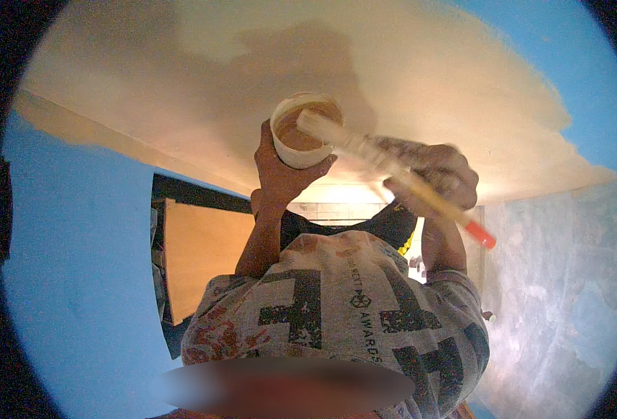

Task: The person paints a ceiling with white paint using a brush and a small container. They repeatedly dip the brush into the container and apply paint to the ceiling surface, covering a blue area with white.

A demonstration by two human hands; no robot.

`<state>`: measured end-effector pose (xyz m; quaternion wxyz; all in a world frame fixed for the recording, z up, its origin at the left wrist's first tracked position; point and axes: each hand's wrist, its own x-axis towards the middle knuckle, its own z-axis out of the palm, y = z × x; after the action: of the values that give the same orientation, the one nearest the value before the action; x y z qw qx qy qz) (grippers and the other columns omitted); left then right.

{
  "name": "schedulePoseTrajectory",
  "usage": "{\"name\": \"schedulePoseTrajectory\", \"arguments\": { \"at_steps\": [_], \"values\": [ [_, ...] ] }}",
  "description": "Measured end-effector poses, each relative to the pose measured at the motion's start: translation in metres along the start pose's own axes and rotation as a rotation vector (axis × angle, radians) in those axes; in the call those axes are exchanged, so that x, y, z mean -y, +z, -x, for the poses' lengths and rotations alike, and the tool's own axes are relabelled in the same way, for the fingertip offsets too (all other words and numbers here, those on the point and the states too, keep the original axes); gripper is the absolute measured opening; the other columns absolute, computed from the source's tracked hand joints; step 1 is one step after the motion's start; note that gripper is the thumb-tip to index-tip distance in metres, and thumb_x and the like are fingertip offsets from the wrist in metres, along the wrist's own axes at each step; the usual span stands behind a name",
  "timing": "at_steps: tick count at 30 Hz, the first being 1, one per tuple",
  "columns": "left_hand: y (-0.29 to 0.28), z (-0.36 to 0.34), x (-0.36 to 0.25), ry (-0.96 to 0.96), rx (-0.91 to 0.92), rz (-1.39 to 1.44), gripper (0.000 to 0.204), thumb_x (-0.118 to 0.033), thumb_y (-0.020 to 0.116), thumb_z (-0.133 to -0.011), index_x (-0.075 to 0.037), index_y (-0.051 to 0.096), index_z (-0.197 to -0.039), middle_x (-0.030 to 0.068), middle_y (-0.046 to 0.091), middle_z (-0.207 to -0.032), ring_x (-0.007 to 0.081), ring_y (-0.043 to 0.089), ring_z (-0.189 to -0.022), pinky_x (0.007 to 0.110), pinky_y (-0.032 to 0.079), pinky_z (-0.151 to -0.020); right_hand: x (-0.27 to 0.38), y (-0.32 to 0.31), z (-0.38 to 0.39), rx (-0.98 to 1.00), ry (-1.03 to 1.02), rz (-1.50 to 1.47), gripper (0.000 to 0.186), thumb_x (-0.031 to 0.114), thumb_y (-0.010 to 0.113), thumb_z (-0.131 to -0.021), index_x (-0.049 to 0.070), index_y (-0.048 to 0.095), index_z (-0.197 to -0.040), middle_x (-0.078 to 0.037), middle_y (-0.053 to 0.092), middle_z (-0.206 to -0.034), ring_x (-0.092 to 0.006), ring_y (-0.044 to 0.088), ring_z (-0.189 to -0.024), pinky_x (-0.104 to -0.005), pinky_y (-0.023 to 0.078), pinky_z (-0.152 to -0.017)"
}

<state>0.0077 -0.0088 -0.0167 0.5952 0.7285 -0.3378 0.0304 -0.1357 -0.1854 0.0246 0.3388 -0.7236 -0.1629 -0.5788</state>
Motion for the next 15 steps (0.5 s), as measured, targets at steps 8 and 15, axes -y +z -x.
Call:
{"name": "schedulePoseTrajectory", "arguments": {
  "at_steps": [8, 15],
  "values": [
    [0.004, -0.004, 0.010, -0.069, 0.045, -0.086, 0.087, -0.031, 0.091, -0.056, -0.003, 0.046, -0.125, 0.0195, 0.064, -0.111, 0.0304, 0.064, -0.104, 0.041, 0.052, -0.089, -0.020, 0.023, -0.003, -0.380, 0.628, -0.316, 0.023, 0.009, 0.066, -0.086, 0.003, 0.046, -0.095, -0.005, 0.050, -0.095, -0.0125, 0.049, -0.095, -0.0267, 0.043, -0.088],
    [0.010, -0.020, 0.016, -0.133, 0.091, -0.037, 0.088, -0.034, 0.091, -0.057, -0.002, 0.046, -0.126, 0.0183, 0.065, -0.112, 0.0299, 0.065, -0.104, 0.042, 0.052, -0.090, -0.046, 0.034, -0.059, -0.407, 0.542, -0.437, 0.015, 0.006, 0.063, -0.086, -0.001, 0.051, -0.092, -0.005, 0.050, -0.092, -0.0116, 0.050, -0.086, -0.0249, 0.042, -0.079]
  ]
}}
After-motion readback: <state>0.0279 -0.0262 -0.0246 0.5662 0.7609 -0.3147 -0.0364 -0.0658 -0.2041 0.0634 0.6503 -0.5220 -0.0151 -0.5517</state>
